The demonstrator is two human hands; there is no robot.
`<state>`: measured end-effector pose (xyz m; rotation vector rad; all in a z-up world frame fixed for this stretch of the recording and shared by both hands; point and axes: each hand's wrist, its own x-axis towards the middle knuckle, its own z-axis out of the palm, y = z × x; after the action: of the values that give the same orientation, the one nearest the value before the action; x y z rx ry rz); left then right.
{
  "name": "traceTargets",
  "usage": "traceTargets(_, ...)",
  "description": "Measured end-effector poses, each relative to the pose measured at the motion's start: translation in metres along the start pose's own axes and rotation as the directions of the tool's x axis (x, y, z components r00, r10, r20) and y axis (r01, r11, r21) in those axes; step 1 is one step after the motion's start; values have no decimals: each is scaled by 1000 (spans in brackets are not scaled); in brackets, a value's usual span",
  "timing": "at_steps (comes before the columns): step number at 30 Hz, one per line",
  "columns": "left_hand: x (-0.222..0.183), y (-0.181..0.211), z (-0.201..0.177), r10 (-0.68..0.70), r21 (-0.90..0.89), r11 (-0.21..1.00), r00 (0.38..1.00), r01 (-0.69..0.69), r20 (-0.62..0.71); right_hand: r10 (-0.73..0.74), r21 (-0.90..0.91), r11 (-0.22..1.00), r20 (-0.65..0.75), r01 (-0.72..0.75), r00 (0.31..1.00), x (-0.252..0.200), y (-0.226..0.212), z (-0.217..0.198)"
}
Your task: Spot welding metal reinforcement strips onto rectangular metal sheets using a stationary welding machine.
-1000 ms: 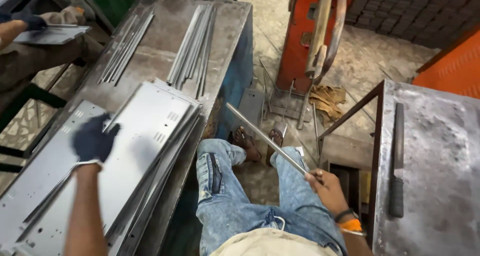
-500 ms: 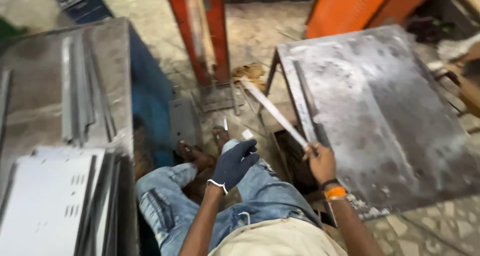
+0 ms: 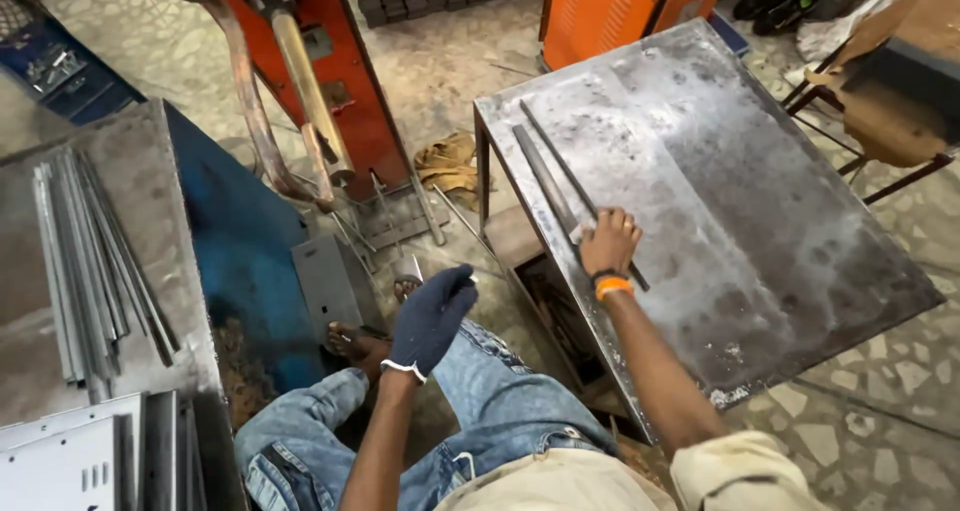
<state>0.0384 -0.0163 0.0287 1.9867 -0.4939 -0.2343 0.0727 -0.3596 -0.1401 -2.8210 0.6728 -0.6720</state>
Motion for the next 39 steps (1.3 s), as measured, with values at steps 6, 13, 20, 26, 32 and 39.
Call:
traceTargets(6, 11, -22, -43, -257, -270, 948, 905, 168, -340, -9, 114, 993, 248, -20, 969, -33, -2, 12)
traceTargets(13, 46, -48, -112, -131, -282, 955, 728, -89, -673, -132, 656, 741, 351, -143, 927, -22, -83, -31)
traceTargets(20, 116, -10, -168, -148, -652, 680, 808, -336, -570, -353, 836, 331, 540, -438, 764, -41, -246, -193)
traceTargets(26, 140, -51, -166, -148, -541, 756, 709, -368, -689, -412, 879, 246, 476, -408, 777, -63, -275, -188)
traceTargets(32, 148, -54, -150, -169, -800, 489, 862, -348, -478, -404, 863, 301, 501, -405, 766, -51, -286, -202)
traceTargets(39, 136, -18, -141, -149, -774, 478, 830, -414, -537, -451, 870, 238, 494, -433, 743, -50, -285, -211)
